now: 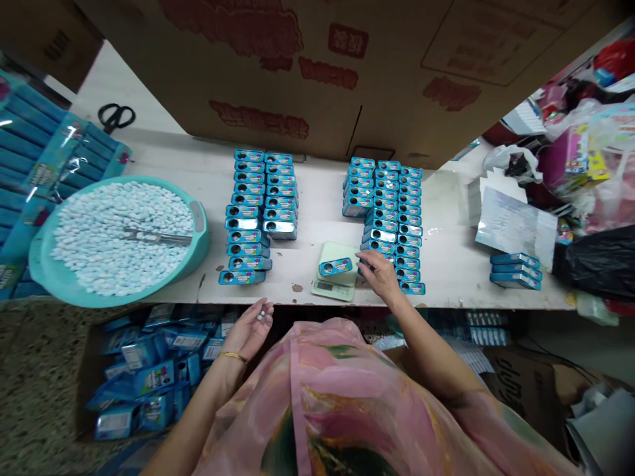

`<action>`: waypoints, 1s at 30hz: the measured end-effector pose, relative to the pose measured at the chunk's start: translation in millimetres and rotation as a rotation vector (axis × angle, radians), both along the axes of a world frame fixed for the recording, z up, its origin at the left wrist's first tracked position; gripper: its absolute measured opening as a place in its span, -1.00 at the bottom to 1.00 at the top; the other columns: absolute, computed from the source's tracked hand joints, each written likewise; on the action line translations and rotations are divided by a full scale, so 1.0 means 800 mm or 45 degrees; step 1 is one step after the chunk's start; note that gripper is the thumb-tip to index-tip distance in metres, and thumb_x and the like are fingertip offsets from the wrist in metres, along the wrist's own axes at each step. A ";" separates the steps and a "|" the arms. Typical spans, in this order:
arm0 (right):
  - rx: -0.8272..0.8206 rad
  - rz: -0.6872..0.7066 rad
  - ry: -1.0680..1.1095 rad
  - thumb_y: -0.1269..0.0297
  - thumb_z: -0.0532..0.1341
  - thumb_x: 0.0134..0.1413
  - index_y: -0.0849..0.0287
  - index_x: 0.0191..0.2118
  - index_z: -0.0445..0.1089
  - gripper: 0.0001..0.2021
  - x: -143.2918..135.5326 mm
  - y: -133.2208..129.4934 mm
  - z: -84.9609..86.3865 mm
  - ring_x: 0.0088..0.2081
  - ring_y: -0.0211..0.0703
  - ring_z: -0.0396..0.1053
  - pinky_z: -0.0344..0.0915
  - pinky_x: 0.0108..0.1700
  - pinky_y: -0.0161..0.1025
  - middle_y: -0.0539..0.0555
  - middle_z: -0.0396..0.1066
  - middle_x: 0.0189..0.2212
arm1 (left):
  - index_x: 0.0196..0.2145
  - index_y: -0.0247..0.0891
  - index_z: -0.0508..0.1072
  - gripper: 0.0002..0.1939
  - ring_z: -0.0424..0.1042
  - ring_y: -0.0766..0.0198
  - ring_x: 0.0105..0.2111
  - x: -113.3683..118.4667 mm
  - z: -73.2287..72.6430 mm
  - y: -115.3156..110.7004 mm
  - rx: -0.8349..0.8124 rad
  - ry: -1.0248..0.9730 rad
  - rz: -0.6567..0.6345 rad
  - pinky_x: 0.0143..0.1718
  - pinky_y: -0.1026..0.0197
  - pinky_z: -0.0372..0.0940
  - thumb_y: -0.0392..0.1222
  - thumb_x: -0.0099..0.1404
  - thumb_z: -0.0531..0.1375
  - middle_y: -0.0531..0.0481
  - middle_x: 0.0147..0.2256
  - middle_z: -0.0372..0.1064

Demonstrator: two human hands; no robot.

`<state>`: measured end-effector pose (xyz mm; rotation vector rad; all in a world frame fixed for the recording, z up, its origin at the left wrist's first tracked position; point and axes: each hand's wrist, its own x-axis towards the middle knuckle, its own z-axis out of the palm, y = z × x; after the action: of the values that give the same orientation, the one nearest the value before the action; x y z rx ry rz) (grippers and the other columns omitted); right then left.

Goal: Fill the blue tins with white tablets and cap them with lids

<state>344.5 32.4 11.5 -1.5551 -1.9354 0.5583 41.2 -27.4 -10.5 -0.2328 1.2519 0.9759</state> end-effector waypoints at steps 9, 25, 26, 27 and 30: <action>-0.199 0.252 -0.252 0.37 0.21 -0.14 0.15 0.05 0.12 -0.46 -0.020 0.011 -0.011 -0.01 -0.06 0.09 0.16 -0.03 -0.11 0.14 0.14 -0.02 | -0.34 -0.44 0.38 -0.71 0.41 0.32 -0.30 -0.011 -0.002 -0.005 0.032 -0.031 0.005 -0.30 0.39 0.34 -0.61 0.08 -0.05 -0.19 -0.33 0.39; -0.148 0.300 -0.488 0.40 0.04 0.02 0.16 -0.08 0.22 -0.71 -0.196 0.099 -0.037 -0.17 -0.12 0.15 0.23 -0.20 -0.22 0.11 0.21 -0.13 | -0.23 -0.43 0.35 -0.67 0.42 0.32 -0.32 -0.043 -0.011 -0.010 -0.001 0.032 0.146 -0.33 0.39 0.35 -0.60 0.08 -0.04 -0.19 -0.33 0.40; -0.113 0.290 -0.506 0.40 0.03 0.04 0.16 -0.11 0.24 -0.74 -0.187 0.102 -0.039 -0.17 -0.13 0.15 0.22 -0.19 -0.23 0.10 0.21 -0.13 | -0.22 -0.43 0.34 -0.66 0.42 0.32 -0.32 -0.044 -0.010 -0.011 -0.012 0.034 0.138 -0.33 0.39 0.35 -0.60 0.08 -0.04 -0.19 -0.32 0.40; -0.071 0.276 -0.527 0.40 0.03 0.04 0.18 -0.13 0.27 -0.76 -0.172 0.107 -0.038 -0.17 -0.14 0.15 0.21 -0.18 -0.24 0.11 0.21 -0.13 | -0.21 -0.42 0.33 -0.65 0.42 0.33 -0.32 -0.044 -0.010 -0.013 -0.027 0.038 0.128 -0.33 0.40 0.35 -0.60 0.09 -0.04 -0.19 -0.32 0.40; 0.024 0.102 -0.650 0.43 0.06 0.02 0.27 -0.17 0.31 -0.78 -0.100 0.130 -0.031 -0.17 -0.13 0.14 0.16 -0.13 -0.22 0.17 0.23 -0.14 | -0.18 -0.42 0.31 -0.64 0.42 0.33 -0.33 -0.046 -0.010 -0.017 -0.076 0.067 0.103 -0.35 0.40 0.35 -0.60 0.09 -0.04 -0.18 -0.33 0.39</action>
<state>264.5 136.5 -13.6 -1.7348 -2.3739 0.1777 4.5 -40.7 -18.1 -0.3083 1.3292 1.0204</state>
